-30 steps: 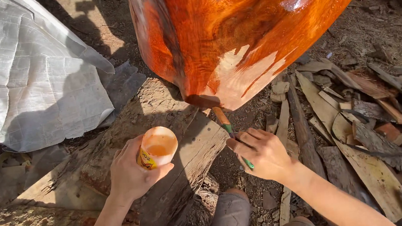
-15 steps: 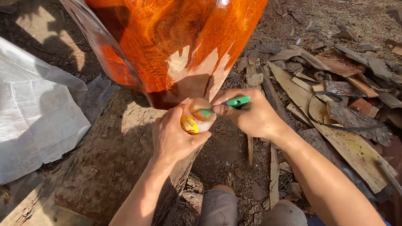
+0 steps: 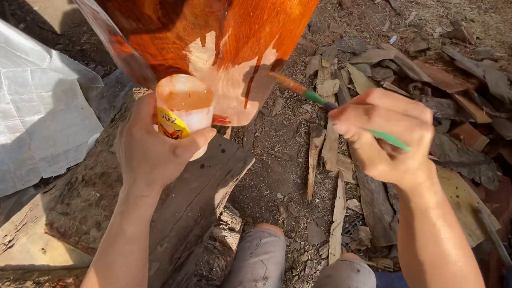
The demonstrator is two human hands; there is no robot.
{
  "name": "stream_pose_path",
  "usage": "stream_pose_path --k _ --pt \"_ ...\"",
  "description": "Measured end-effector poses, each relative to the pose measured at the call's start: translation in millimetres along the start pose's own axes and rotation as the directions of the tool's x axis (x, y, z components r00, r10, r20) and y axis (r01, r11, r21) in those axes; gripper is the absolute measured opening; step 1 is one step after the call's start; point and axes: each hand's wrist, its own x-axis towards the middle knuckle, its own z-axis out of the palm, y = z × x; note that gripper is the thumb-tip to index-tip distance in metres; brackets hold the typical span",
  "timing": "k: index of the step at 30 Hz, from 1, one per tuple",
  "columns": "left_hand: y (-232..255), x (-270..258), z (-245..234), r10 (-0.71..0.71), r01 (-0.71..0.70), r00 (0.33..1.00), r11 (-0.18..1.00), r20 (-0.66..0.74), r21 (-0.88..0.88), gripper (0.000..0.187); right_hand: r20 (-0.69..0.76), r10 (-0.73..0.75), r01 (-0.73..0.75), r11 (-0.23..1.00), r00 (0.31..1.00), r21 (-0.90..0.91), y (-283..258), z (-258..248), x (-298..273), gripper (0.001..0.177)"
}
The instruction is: Applying a liquid finish to a large wooden sculpture using a paintbrush
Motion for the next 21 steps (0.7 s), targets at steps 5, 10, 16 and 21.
stream_pose_path --k 5,10,16,21 --pt "-19.9 -28.9 21.2 0.035 -0.041 0.979 0.999 -0.201 -0.03 0.071 0.182 -0.04 0.02 0.994 0.982 0.111 37.1 45.0 -13.7 0.032" --pt "-22.1 -55.0 35.3 0.012 -0.019 0.972 0.999 -0.236 -0.026 0.073 -0.048 -0.285 0.282 0.957 0.957 -0.059 49.6 3.8 -14.6 0.025" --pt "-25.6 -73.0 49.7 -0.013 0.0 0.956 0.999 -0.293 -0.044 0.067 -0.004 -0.483 0.442 0.805 0.876 -0.396 93.5 38.8 -73.4 0.013" --pt "-25.8 -80.4 63.2 -0.173 0.13 0.951 0.976 -0.257 -0.174 0.059 0.104 -0.386 0.399 0.866 0.916 -0.3 105.2 98.6 -155.2 0.013"
